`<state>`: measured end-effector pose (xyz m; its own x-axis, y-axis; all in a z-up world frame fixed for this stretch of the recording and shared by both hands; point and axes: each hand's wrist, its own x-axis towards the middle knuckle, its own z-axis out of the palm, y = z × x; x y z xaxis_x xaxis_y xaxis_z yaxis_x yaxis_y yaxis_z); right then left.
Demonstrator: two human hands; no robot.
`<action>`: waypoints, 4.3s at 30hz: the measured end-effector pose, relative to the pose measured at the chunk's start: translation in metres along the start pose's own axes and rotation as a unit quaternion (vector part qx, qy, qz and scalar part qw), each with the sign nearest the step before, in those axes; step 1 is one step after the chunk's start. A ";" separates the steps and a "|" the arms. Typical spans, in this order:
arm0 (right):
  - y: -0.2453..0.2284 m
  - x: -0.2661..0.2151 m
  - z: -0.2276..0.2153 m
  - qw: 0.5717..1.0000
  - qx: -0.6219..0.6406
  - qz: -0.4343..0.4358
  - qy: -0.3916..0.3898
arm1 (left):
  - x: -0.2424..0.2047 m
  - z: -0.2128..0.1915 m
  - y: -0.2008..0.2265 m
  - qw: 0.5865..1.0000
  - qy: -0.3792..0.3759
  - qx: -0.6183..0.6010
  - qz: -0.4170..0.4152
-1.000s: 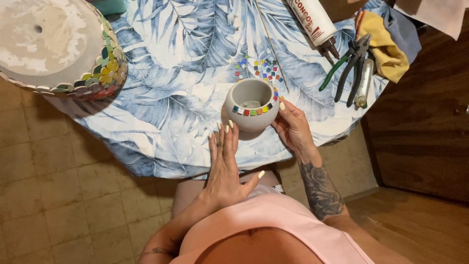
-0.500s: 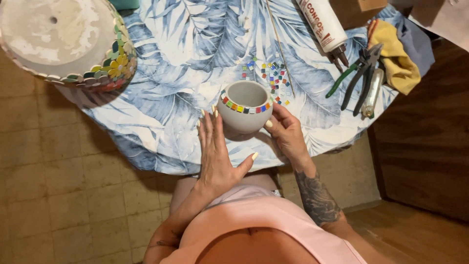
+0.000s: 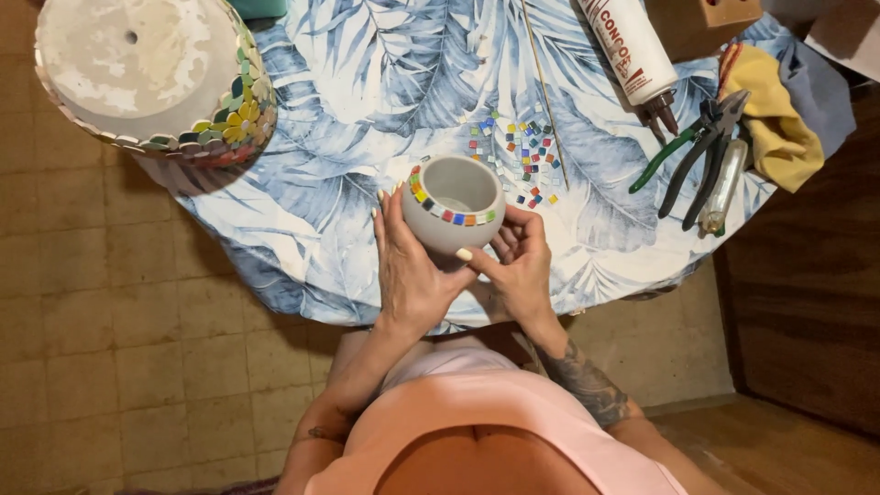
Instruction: Applying small colorful mosaic tiles to the rim of a ceramic pot using adhesive.
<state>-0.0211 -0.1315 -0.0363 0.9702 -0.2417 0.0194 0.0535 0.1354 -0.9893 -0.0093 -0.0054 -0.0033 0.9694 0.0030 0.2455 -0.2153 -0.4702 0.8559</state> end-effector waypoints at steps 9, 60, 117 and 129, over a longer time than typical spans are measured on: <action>-0.012 -0.006 0.006 0.996 -0.075 -0.046 -0.028 | 0.008 0.000 -0.006 0.997 0.053 0.049 0.035; -0.132 0.043 -0.026 0.952 -0.037 -0.230 -0.201 | 0.015 -0.011 -0.012 0.997 0.011 0.039 -0.068; -0.057 0.030 -0.046 0.942 -0.152 -0.297 -0.044 | 0.019 -0.018 -0.017 0.996 0.007 -0.069 -0.053; -0.041 0.020 -0.073 0.918 -0.262 -0.299 0.018 | 0.017 -0.016 -0.016 0.991 -0.044 0.012 -0.124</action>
<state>-0.0213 -0.2122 -0.0059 0.7955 -0.1561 0.5855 0.4430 -0.5096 -0.7376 0.0091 0.0160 -0.0051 0.9990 0.0440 -0.0120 0.0319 -0.4859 0.8735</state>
